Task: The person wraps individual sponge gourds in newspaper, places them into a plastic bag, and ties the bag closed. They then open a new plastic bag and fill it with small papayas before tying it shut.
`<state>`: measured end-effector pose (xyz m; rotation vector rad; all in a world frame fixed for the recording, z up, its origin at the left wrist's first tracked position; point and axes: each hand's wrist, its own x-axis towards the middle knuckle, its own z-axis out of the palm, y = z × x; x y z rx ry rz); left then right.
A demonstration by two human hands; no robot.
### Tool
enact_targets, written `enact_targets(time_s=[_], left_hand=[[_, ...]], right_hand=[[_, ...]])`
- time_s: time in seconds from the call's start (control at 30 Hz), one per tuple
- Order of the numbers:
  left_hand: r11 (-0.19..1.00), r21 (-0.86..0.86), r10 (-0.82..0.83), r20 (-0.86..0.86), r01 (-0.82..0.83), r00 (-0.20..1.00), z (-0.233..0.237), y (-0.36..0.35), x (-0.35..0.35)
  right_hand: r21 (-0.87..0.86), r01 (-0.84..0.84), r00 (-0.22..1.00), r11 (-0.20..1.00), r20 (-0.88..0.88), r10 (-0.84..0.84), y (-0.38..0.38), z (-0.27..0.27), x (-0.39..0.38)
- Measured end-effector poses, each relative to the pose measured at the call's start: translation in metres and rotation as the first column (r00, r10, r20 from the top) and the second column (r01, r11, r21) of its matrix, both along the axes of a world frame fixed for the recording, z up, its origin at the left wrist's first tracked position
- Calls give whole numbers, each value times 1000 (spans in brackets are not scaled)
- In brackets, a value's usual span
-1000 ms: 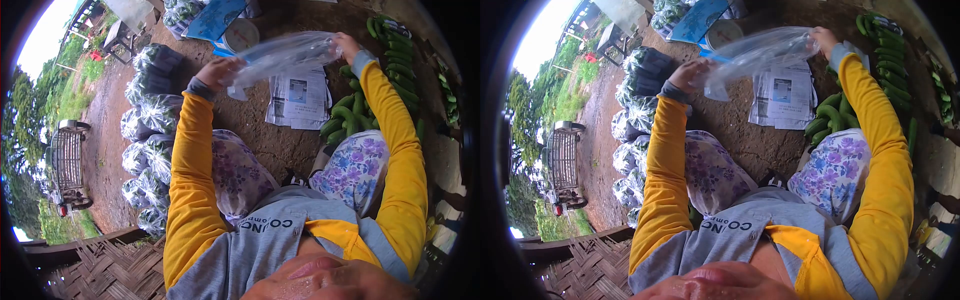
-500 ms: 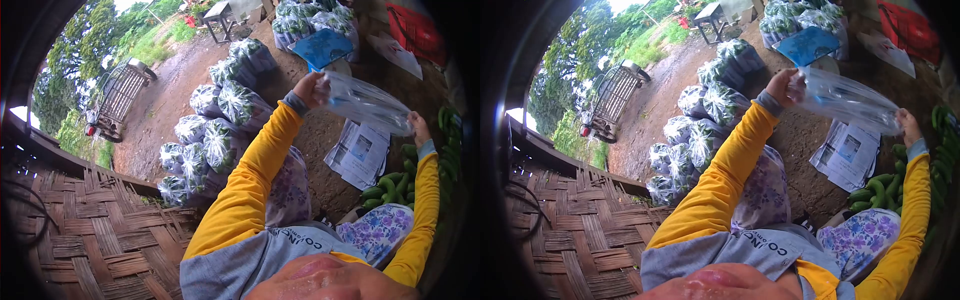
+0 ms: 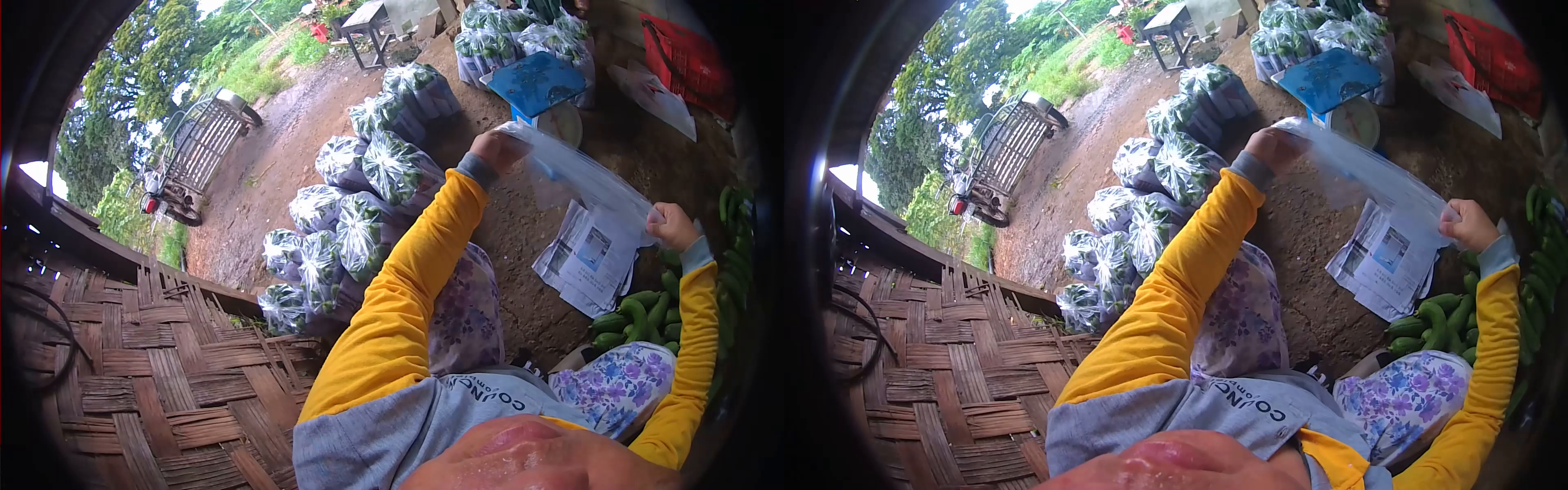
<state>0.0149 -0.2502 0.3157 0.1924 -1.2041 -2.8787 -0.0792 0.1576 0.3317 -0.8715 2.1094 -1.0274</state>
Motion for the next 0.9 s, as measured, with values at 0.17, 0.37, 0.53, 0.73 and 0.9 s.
enact_targets(time_s=[0.17,0.37,0.53,0.73,0.9], left_hand=[[895,-306,-334,19,323,942,8,7,28],[411,-865,-283,177,286,943,11,25,28],[993,88,82,-69,-76,994,-20,-12,-6],[710,-623,-440,-32,327,897,15,18,33],[182,-842,-363,422,508,830,8,32,33]], right_hand=[[-430,663,731,613,550,-405,25,-31,-39],[-583,653,747,484,599,-286,42,7,-41],[-362,158,984,919,-17,-176,-9,30,20],[-367,682,722,632,203,-661,33,-66,-55],[-568,710,699,417,639,-320,45,-44,-46]])
